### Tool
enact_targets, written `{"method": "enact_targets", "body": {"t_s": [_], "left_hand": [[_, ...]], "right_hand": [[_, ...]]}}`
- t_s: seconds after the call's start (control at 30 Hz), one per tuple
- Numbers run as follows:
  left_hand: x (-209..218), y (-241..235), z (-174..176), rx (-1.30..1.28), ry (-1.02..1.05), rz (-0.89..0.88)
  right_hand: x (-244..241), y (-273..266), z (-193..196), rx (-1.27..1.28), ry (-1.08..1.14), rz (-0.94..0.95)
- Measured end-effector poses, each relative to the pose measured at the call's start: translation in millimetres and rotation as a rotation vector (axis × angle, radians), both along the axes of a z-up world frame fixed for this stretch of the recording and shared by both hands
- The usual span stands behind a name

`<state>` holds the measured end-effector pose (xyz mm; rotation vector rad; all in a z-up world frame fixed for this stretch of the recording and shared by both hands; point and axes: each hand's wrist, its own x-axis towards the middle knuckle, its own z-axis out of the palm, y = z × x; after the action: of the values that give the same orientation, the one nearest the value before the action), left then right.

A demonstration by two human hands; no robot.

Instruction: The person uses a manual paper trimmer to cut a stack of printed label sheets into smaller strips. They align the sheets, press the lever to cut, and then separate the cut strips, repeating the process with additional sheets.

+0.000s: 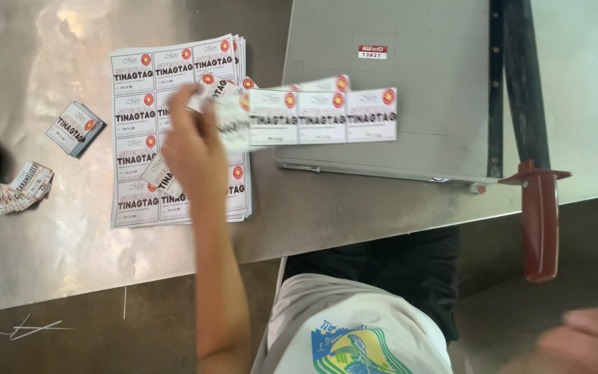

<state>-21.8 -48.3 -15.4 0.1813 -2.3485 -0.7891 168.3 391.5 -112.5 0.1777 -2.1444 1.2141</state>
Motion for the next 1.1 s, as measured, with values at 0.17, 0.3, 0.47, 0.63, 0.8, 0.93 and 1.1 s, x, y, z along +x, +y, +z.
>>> {"method": "enact_targets", "body": {"t_s": [0.17,0.3,0.47,0.63,0.8,0.93,1.1], "left_hand": [[-45,-66,33,-0.413,0.497,-0.011],[-141,-34,17,0.397,0.71,-0.327],[-222,129,-17,0.314,0.243,-0.325],[-250,166,-20,0.63,0.284,-0.601],[-258,129,-21,1.074,0.205,-0.687],[-250,132,-23,0.44,0.052,-0.419],[-229,170,-38,-0.442,0.191,-0.06]], "right_hand": [[-25,35,56,-0.185,0.108,0.069],[-54,30,66,-0.236,0.086,0.181],[-73,-8,45,0.189,0.263,0.049],[-84,-21,55,0.112,0.313,-0.013],[-91,-22,53,0.029,0.329,0.044],[-88,-25,48,0.003,0.322,0.029],[-88,-25,45,-0.004,0.322,0.005]]}}
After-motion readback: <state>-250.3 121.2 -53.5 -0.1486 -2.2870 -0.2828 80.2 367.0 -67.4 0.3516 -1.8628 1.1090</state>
